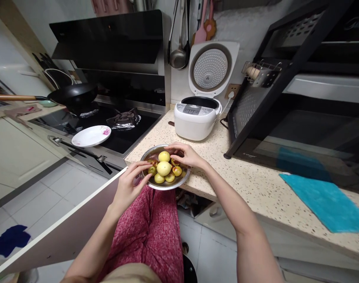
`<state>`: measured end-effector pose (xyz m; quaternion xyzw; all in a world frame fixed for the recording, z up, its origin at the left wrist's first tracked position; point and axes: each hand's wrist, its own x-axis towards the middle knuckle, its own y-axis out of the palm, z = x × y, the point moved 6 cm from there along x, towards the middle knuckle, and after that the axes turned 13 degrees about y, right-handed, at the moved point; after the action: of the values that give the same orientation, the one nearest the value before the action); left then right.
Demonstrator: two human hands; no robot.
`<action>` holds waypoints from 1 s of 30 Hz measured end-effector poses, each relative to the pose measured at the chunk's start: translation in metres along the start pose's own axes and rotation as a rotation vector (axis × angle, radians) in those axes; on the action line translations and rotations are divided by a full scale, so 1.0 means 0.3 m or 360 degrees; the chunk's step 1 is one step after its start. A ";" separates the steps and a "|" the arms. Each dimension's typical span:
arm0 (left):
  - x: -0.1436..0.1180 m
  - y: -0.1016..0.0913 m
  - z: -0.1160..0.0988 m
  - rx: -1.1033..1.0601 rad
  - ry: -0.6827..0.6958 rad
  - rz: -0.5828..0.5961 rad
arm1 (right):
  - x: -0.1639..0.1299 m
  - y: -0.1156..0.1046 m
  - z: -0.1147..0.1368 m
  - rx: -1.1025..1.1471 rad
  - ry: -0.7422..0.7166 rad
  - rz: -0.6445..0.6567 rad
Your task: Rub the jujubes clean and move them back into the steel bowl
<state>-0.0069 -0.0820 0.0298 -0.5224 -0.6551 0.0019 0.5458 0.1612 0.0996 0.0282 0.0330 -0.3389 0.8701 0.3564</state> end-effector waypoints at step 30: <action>0.082 0.014 0.135 -0.0434 0.0176 0.0195 | -0.444 0.266 0.276 -0.0850 0.0384 -0.1015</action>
<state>-0.0297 -0.0402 0.0284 -0.6300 -0.5852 -0.0828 0.5038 0.1938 -0.0722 0.0069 -0.0593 -0.4809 0.5958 0.6406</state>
